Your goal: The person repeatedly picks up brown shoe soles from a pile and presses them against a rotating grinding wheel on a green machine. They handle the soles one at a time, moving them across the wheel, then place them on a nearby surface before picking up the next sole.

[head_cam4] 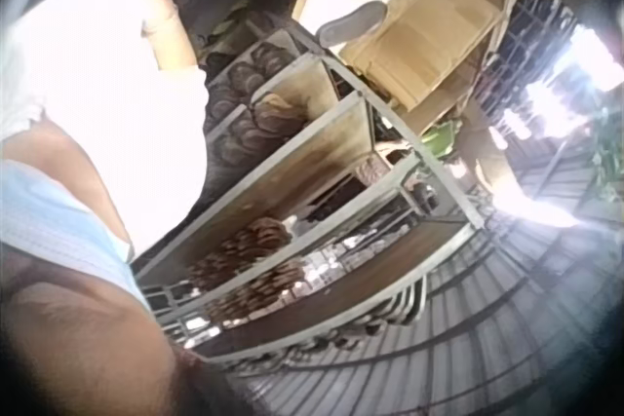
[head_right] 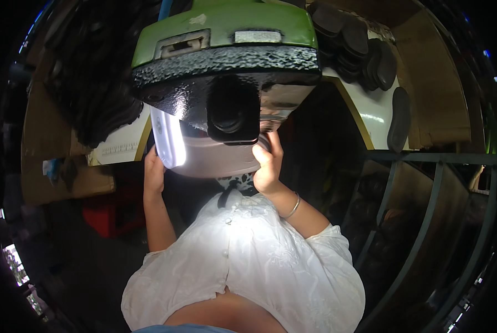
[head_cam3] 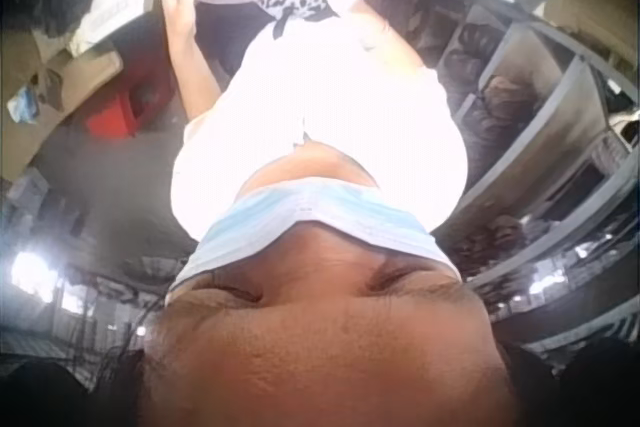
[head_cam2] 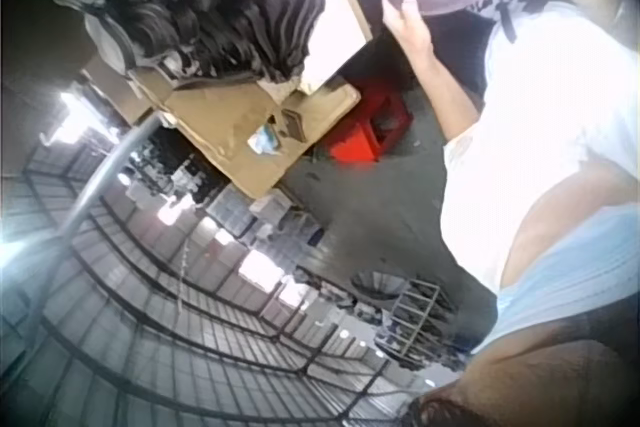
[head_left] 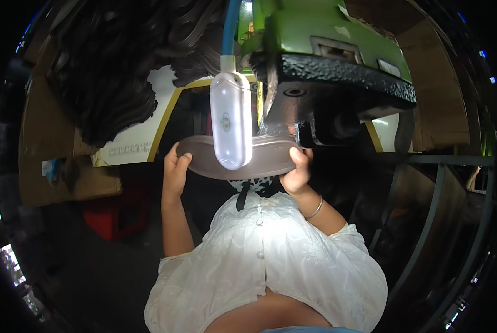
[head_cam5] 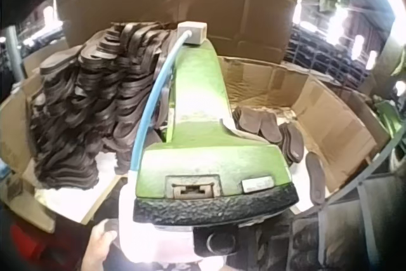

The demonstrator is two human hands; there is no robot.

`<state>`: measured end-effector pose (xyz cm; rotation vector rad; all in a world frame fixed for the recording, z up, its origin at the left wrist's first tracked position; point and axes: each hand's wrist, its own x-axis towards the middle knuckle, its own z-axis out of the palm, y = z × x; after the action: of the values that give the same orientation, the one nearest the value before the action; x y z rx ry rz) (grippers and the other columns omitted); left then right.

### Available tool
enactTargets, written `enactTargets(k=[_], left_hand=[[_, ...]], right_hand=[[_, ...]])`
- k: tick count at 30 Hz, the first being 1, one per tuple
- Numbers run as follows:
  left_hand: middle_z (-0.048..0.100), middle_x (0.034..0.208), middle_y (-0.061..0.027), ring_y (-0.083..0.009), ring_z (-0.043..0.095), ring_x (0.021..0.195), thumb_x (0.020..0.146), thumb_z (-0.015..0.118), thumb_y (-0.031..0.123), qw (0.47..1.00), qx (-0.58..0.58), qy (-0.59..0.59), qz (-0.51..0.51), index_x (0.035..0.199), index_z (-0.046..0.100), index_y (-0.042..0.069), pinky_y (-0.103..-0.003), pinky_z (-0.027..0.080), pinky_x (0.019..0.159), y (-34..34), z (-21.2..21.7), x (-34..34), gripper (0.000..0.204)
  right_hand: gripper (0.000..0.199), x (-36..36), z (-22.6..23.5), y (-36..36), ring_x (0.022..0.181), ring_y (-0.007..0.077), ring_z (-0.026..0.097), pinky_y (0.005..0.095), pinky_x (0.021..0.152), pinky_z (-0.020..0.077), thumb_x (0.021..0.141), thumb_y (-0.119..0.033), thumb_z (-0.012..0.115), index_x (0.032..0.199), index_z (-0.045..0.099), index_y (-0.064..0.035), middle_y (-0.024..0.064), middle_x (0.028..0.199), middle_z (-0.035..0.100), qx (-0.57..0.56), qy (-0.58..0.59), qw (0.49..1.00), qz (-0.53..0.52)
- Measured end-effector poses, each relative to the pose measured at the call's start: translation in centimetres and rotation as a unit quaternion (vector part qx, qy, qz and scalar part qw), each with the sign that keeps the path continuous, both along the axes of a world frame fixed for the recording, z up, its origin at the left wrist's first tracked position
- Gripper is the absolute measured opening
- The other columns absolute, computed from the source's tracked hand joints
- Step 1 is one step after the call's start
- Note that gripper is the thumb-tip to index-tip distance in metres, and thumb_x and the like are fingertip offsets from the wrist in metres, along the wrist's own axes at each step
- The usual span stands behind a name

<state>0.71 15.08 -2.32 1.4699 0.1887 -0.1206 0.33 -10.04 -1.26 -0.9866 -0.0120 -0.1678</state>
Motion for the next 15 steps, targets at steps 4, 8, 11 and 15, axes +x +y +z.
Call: enactTargets(k=[4, 8, 11, 15], left_hand=[[0.058, 0.078, -0.0029, -0.0086, 0.053, 0.068, 0.073, 0.047, 0.005, 0.987, 0.063, 0.097, -0.112, 0.096, 0.056, -0.003, -0.023, 0.045, 0.059, -0.7, -2.5, -0.9, 0.025], [0.063, 0.088, -0.01, -0.017, 0.059, 0.075, 0.07, 0.052, 0.008, 0.954, 0.173, 0.024, -0.243, 0.101, 0.056, -0.002, -0.029, 0.047, 0.066, -5.1, -6.0, -2.5, 0.033], [0.063, 0.092, -0.017, -0.0239, 0.061, 0.081, 0.068, 0.056, 0.01, 0.907, 0.117, 0.053, -0.401, 0.102, 0.057, 0.0, -0.034, 0.047, 0.072, -9.6, -4.9, -2.9, 0.035], [0.06, 0.098, -0.0157, -0.0229, 0.058, 0.09, 0.075, 0.058, 0.013, 0.866, 0.069, -0.057, -0.492, 0.105, 0.055, -0.002, -0.031, 0.046, 0.077, -14.5, -3.7, -2.9, 0.033]], right_hand=[[0.039, 0.6, 0.8, -1.5, 0.091, 0.0119, 0.048, 0.0251, 0.084, 0.0367, 0.075, -0.012, 0.047, 0.111, 0.046, 0.0025, 0.0052, 0.097, 0.053, -0.077, 0.044, 0.991, 0.104], [0.025, 1.9, 5.0, -2.9, 0.077, 0.01, 0.048, 0.0236, 0.071, 0.0403, 0.071, -0.004, 0.054, 0.096, 0.055, 0.0009, 0.0017, 0.085, 0.055, -0.215, 0.054, 0.959, 0.179], [0.019, 2.9, 6.6, -3.5, 0.07, 0.0097, 0.048, 0.0214, 0.066, 0.0405, 0.07, -0.002, 0.055, 0.089, 0.057, 0.0018, 0.0004, 0.078, 0.056, -0.244, -0.01, 0.949, 0.2], [0.021, 3.5, 8.6, -3.6, 0.071, 0.0107, 0.055, 0.0247, 0.065, 0.0452, 0.07, -0.008, 0.065, 0.088, 0.059, 0.0006, 0.0046, 0.081, 0.061, -0.402, -0.037, 0.892, 0.204]])
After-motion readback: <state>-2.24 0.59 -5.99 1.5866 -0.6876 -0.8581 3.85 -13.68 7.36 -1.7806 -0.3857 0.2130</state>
